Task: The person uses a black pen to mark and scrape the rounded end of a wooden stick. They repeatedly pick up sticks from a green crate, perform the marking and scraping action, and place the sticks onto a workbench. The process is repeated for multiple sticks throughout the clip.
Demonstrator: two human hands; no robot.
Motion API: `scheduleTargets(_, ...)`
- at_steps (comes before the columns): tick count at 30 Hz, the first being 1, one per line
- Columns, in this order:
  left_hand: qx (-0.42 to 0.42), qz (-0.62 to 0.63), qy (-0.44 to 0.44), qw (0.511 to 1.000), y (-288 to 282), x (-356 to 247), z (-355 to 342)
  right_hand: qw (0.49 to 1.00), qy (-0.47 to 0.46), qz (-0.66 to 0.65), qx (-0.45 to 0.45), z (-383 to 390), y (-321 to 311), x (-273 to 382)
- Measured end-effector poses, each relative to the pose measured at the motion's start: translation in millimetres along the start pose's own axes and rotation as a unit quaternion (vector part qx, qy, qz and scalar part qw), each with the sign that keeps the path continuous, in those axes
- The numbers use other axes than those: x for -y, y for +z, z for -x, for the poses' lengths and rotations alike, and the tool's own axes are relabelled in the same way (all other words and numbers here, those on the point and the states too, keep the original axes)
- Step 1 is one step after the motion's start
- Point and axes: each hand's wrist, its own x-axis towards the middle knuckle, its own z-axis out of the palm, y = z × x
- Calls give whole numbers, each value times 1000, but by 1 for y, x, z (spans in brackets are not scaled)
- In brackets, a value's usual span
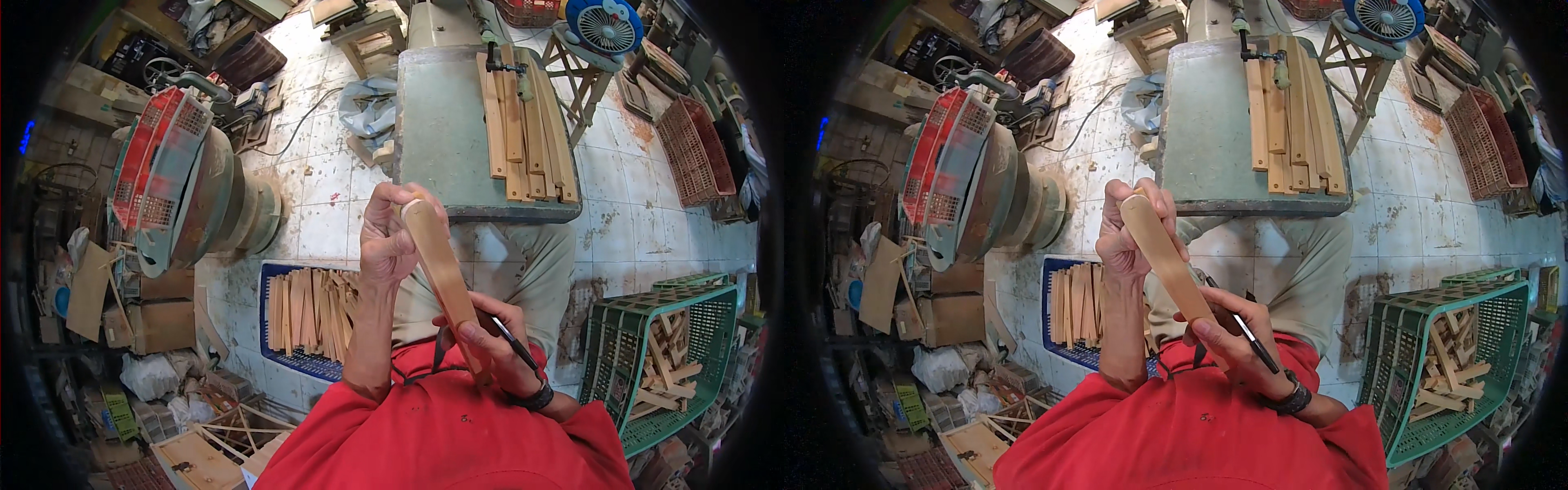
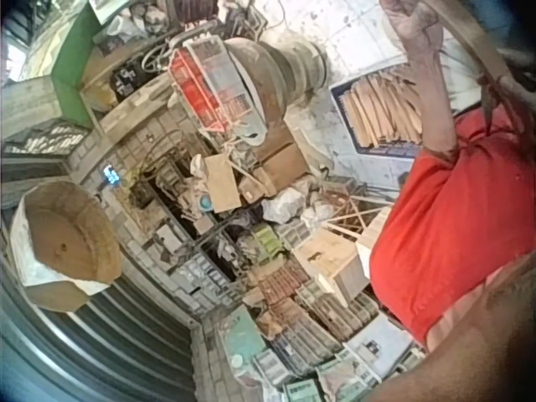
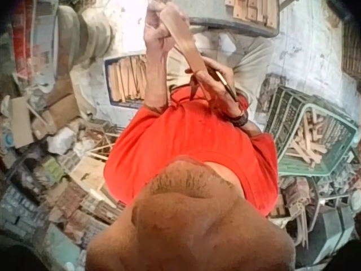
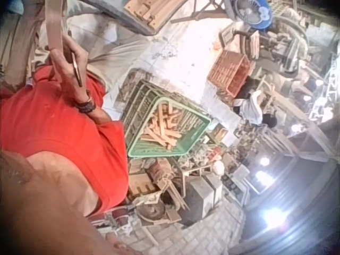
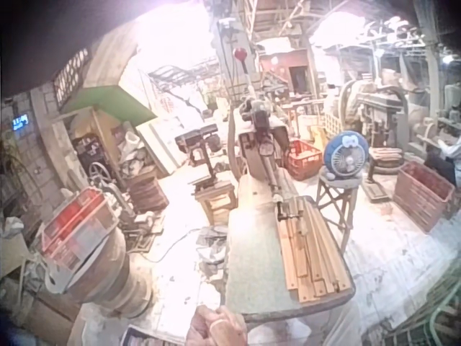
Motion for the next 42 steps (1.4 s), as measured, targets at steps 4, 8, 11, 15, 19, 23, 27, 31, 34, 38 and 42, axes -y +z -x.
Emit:
scheduleTargets(4, 50, 5, -10, 999, -9, 1, -3, 1000, -10, 5, 7, -1, -2, -2)
scheduleTargets(8, 68, 16, -12, 997, -11, 4, -1, 1000, -11, -6, -7, 1, -2, -5)
scheduleTargets(11, 76, 41, -17, 996, -8, 4, -2, 999, -35, -4, -10, 2, -1, -9)
scheduleTargets(15, 55, 104, -25, 993, 10, 2, -6, 998, -45, 36, -12, 5, 0, -9)
scheduleTargets(19, 37, 113, -51, 992, 17, -3, -10, 997, -48, 51, -12, 7, 1, -7)
scheduleTargets(23, 22, 99, -58, 993, 16, -5, -10, 997, -55, 48, -9, 7, 2, -4)
scheduleTargets(27, -1, 118, -75, 990, 18, -4, -9, 998, -53, 34, -10, 6, -1, -8)
scheduleTargets(31, 4, 125, -80, 989, 16, -5, -7, 998, -53, 27, -14, 6, 1, -9)
scheduleTargets(34, 11, 136, -75, 988, 15, -4, -7, 998, -53, 25, -10, 6, 0, -11)
scheduleTargets(38, 36, 143, -77, 986, 13, -4, -9, 998, -53, 40, -9, 7, 1, -7)
scheduleTargets(42, 35, 140, -82, 986, 12, -1, -9, 997, -62, 35, -5, 6, -4, -11)
